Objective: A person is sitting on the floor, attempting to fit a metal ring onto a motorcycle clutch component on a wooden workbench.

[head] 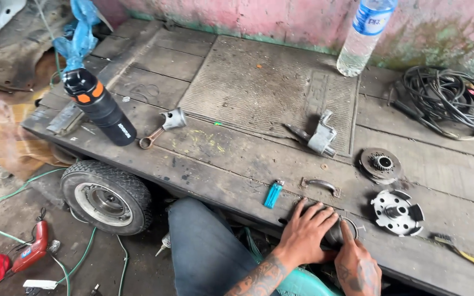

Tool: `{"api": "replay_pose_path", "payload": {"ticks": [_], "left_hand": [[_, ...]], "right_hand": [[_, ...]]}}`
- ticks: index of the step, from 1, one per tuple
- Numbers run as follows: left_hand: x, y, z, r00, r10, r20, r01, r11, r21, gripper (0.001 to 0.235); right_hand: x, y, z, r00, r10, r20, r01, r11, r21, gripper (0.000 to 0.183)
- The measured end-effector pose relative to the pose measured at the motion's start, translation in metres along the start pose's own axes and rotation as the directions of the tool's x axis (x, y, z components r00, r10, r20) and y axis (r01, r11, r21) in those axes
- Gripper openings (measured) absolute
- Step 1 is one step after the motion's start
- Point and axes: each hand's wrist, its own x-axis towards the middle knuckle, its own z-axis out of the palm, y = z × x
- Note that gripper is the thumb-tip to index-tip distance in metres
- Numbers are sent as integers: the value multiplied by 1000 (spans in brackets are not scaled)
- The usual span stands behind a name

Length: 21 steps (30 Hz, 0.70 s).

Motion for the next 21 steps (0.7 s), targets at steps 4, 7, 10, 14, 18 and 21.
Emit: {"api": "replay_pose_path", "payload": {"ticks": [4, 7, 10, 14, 18, 21], "left_hand": [[0, -1, 4, 1000, -10, -8, 10, 1000, 4, 97], [-3, -3, 3, 996, 20, -85, -18, 999, 29, 90], [-4, -6, 10, 997, 23, -75, -22, 999, 23, 92], [-4, -8, 18, 992, 39, -120, -31, 997, 69, 88], [-4, -9, 21, 993, 39, -113, -29, 996, 87, 92], [-3, -10, 24, 997, 23, -69, -20, 999, 51, 95]], "right_hand": [[6, -10, -12, 995, 52, 91, -48, 998, -47, 73], [20, -7, 0, 979, 131, 156, -106, 981, -161, 73], [36, 7, 30, 996, 63, -69, -78, 965, -249, 77], [45, 11, 35, 995, 53, -81, -71, 967, -246, 76], [48, 11, 37, 995, 62, -80, -76, 978, -192, 78], [52, 12, 38, 995, 71, -63, -82, 975, -206, 80]]}}
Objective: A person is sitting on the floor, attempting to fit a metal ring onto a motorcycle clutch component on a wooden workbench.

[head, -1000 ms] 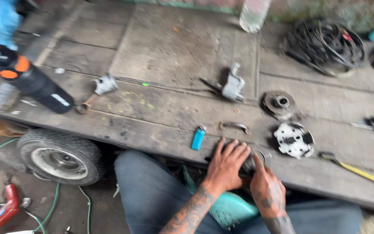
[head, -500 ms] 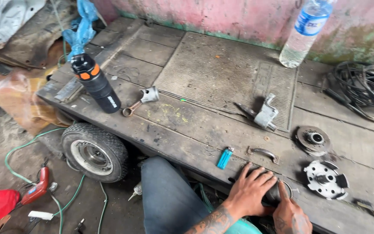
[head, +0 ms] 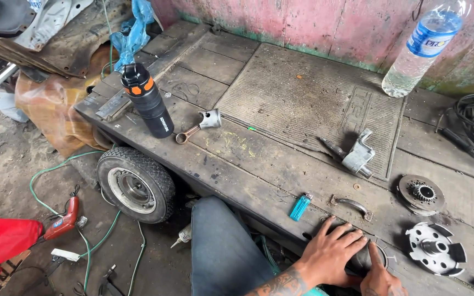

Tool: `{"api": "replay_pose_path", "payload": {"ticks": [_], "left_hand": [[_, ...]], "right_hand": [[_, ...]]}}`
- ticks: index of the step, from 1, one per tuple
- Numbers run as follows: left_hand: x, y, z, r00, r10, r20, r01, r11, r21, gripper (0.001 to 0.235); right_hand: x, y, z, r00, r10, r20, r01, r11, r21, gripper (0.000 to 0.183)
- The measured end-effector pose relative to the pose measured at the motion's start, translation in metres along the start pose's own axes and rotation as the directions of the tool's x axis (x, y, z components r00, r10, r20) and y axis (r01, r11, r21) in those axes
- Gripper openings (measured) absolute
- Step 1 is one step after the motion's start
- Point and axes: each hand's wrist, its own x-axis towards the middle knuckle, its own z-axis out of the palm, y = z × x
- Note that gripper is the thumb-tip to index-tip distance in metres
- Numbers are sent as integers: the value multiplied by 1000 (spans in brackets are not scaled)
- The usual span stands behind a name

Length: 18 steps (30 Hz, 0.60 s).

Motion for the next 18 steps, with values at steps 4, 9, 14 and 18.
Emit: {"api": "replay_pose_path", "payload": {"ticks": [4, 9, 14, 18], "left_hand": [[-3, 2, -11, 999, 19, -35, -17, 999, 39, 91], [-1, 6, -20, 996, 24, -90, -27, 999, -28, 89], [4, 5, -16, 996, -8, 94, 12, 999, -41, 98], [3, 5, -17, 999, 7, 48, -6, 1000, -23, 94]], "right_hand": [[8, 4, 22, 989, -49, -141, 51, 999, 12, 75], [-15, -6, -16, 999, 37, 23, -38, 998, 43, 73], [-17, -2, -17, 999, 28, 41, -29, 999, 39, 75], [-11, 0, -8, 1000, 28, 15, -28, 999, 36, 73]]}}
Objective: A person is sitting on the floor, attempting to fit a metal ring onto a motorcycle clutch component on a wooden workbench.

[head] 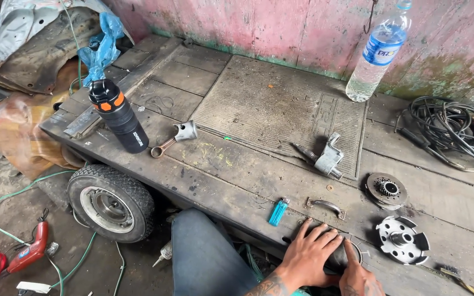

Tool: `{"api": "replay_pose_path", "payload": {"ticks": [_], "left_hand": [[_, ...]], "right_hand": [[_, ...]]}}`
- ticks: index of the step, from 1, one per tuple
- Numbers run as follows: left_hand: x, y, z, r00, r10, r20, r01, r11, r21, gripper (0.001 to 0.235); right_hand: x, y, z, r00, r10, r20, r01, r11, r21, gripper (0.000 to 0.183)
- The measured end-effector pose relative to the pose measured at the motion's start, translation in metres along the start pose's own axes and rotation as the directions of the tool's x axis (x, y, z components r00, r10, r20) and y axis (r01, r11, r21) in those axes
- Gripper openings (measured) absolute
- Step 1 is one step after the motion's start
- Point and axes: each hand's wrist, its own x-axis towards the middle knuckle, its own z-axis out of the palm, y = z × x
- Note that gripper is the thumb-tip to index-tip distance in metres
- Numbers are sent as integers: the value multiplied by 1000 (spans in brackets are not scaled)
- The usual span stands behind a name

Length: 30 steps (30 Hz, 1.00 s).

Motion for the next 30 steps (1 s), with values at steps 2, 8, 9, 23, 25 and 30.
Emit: {"api": "replay_pose_path", "payload": {"ticks": [2, 8, 9, 23, 25, 30], "left_hand": [[1, 0, 2, 1000, -3, 3, 3, 1000, 3, 94], [-2, 0, 2, 999, 3, -35, -3, 1000, 13, 91], [-2, 0, 2, 998, 16, -64, -15, 1000, 22, 90], [-2, -2, 7, 998, 8, -62, -5, 999, 40, 91], [-3, -1, 10, 1000, 6, -19, -6, 999, 39, 92], [-3, -2, 11, 998, 18, -63, -14, 998, 67, 89]], "right_hand": [[6, 2, 5, 1000, -12, -5, 12, 1000, -1, 74], [-6, -2, -10, 999, -18, 43, 17, 1000, 19, 74], [-8, -2, -10, 1000, -20, 17, 20, 999, 34, 74], [52, 25, 79, 935, -157, -318, 219, 961, 171, 68], [40, 21, 58, 956, -127, -264, 166, 977, 131, 69], [32, 11, 43, 994, -17, -110, 18, 1000, 15, 69]]}}
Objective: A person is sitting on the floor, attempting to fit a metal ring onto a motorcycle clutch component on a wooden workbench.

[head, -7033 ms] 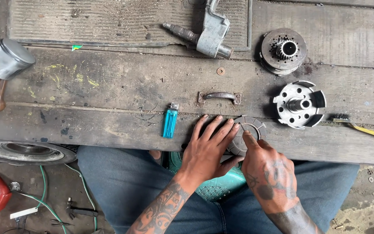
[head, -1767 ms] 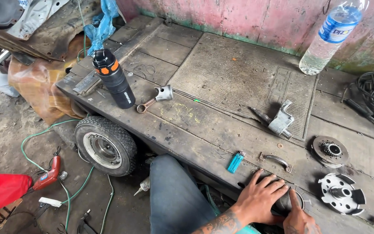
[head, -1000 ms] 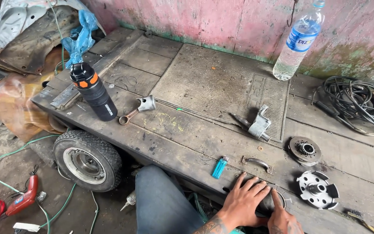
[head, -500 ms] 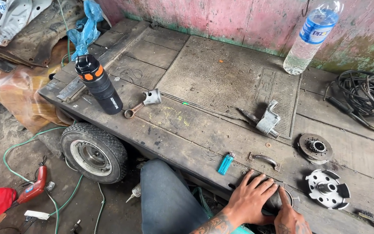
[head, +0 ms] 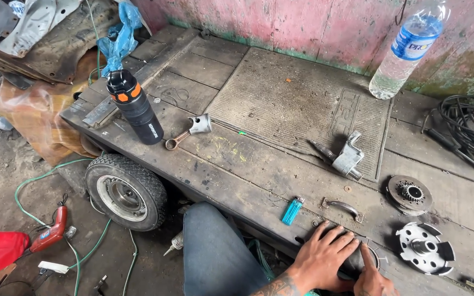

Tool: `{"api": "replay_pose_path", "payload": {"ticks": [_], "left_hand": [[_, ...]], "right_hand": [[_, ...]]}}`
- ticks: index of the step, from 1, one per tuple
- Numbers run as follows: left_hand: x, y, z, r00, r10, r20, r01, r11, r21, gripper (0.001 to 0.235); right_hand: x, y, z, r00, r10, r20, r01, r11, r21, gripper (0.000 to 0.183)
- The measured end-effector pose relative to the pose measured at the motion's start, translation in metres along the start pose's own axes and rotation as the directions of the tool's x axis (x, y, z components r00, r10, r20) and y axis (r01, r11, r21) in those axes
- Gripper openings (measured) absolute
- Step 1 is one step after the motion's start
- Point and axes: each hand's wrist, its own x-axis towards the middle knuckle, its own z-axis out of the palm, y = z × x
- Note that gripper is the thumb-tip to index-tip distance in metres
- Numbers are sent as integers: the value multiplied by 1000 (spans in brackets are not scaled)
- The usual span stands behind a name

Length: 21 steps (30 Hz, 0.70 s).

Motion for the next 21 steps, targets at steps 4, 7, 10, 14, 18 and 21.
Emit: {"api": "replay_pose_path", "payload": {"ticks": [4, 7, 10, 14, 18, 21], "left_hand": [[0, 1, -2, 1000, -1, 2, 1, 1000, -11, 93], [1, 2, -7, 1000, 3, 19, -2, 1000, -28, 92], [1, 4, -12, 998, 11, -62, -13, 1000, -27, 94], [3, 1, -7, 1000, 14, 14, -14, 1000, -16, 96], [4, 0, -8, 998, 22, 60, -20, 999, -26, 107], [5, 0, -11, 999, 35, 35, -35, 999, -1, 103]], "right_hand": [[-19, -7, -26, 1000, -6, -22, 6, 1000, -4, 67], [-29, -13, -46, 998, -4, 65, 3, 1000, 3, 69], [-36, -15, -58, 998, 34, 46, -35, 999, 16, 69], [-46, -21, -87, 980, 15, 201, -31, 996, 79, 69], [-48, -26, -106, 955, -20, 297, -24, 989, 144, 64], [-50, -19, -102, 962, -126, 242, 74, 975, 211, 66]]}}
